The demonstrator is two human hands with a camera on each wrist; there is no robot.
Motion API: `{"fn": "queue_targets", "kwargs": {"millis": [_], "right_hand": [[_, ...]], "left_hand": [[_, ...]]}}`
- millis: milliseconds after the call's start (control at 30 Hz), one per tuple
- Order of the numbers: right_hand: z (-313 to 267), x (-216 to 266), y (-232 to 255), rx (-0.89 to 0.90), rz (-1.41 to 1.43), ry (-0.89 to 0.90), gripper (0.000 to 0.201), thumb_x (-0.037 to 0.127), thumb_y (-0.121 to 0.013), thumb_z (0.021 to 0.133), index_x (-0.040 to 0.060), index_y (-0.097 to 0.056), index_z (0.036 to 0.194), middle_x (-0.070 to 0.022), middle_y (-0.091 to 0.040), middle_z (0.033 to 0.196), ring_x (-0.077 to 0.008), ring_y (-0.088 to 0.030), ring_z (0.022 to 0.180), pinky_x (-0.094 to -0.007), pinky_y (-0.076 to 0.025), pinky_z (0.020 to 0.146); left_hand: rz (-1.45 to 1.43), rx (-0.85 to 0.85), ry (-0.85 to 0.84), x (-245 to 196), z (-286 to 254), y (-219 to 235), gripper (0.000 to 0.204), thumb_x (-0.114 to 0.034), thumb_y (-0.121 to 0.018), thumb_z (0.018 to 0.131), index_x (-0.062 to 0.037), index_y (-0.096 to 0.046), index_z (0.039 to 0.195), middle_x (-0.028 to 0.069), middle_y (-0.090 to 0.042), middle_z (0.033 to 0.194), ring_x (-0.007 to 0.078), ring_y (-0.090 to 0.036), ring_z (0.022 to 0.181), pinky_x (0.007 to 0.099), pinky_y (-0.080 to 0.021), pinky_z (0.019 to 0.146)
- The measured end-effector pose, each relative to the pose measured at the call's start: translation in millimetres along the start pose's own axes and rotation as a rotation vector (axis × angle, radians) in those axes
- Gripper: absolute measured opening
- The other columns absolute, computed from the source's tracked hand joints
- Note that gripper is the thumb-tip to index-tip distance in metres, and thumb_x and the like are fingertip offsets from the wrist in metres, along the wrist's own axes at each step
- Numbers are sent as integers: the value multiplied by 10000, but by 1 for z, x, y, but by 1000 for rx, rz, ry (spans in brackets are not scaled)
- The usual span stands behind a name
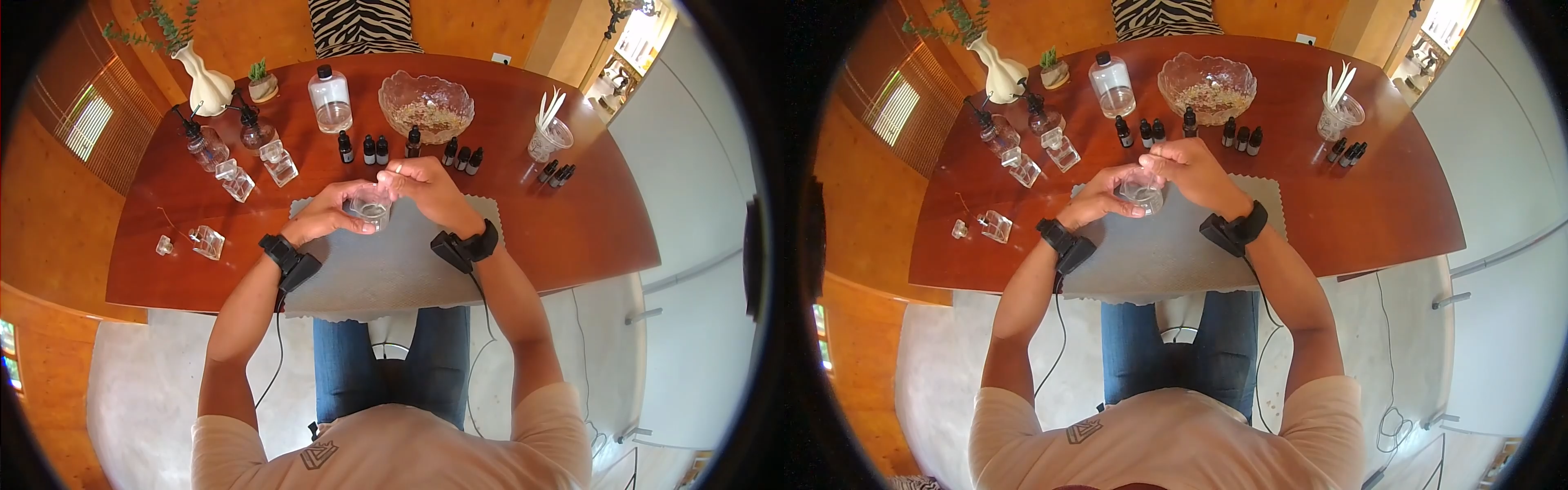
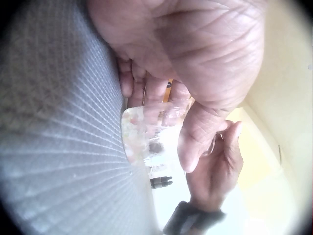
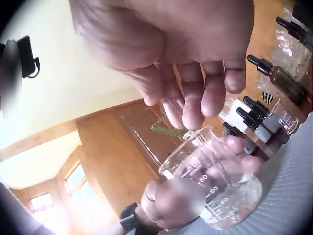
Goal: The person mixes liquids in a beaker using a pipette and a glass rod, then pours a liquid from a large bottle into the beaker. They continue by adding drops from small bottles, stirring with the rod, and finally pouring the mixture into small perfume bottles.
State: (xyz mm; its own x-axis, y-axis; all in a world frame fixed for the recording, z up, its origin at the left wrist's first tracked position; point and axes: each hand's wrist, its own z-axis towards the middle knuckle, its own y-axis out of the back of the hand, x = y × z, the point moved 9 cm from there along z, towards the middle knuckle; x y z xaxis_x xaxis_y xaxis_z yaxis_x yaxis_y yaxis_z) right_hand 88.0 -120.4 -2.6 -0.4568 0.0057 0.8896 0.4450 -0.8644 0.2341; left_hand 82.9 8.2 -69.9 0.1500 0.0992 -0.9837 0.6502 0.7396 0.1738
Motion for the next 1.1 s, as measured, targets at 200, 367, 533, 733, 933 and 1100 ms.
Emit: {"fn": "queue_targets", "kwargs": {"millis": [200,367,533,733,933,1100], "right_hand": [[1,-8,2,-24,9,-7,328,264,-649,989,-27,-689,843,-40,-595,661,-85,-535,634,-279,-428,586],[1,-7,0,-5,63,-34,315,254,-639,999,-25,-705,869,-29,-606,675,-92,-544,635,-272,-437,605],[-2,-4,-6,131,89,-99,310,225,-615,1027,-34,-708,886,-31,-649,757,-99,-557,697,-261,-465,696],[0,-5,-1,43,65,-62,311,239,-639,1002,-34,-705,868,-25,-608,680,-92,-553,658,-268,-442,630],[0,-2,-1,30,48,-43,317,219,-631,1003,-49,-686,844,-35,-612,696,-93,-566,682,-274,-452,639],[0,-6,4,22,78,-29,307,204,-629,1000,-55,-681,845,-39,-610,695,-97,-566,680,-275,-449,636]], "left_hand": [[-5,-10,18,-1,-1,0,620,-56,-856,767,-39,-601,1332,44,-678,1191,153,-602,1139,325,-473,1005],[76,-22,2,3,-1,4,630,-65,-861,765,-36,-599,1336,44,-680,1194,149,-602,1142,324,-475,1004],[7,-3,16,-2,-1,0,618,-82,-868,761,-40,-611,1321,46,-683,1201,148,-604,1142,325,-464,1014],[6,-4,10,0,-1,0,618,-80,-863,762,-53,-613,1327,45,-683,1200,151,-609,1135,321,-457,1016],[10,-10,14,-1,-1,0,645,-74,-865,755,-51,-602,1344,41,-679,1214,156,-601,1152,325,-453,1025],[-9,-9,17,2,-1,2,652,-62,-864,751,-45,-597,1345,36,-671,1232,158,-594,1165,329,-455,1028]]}}
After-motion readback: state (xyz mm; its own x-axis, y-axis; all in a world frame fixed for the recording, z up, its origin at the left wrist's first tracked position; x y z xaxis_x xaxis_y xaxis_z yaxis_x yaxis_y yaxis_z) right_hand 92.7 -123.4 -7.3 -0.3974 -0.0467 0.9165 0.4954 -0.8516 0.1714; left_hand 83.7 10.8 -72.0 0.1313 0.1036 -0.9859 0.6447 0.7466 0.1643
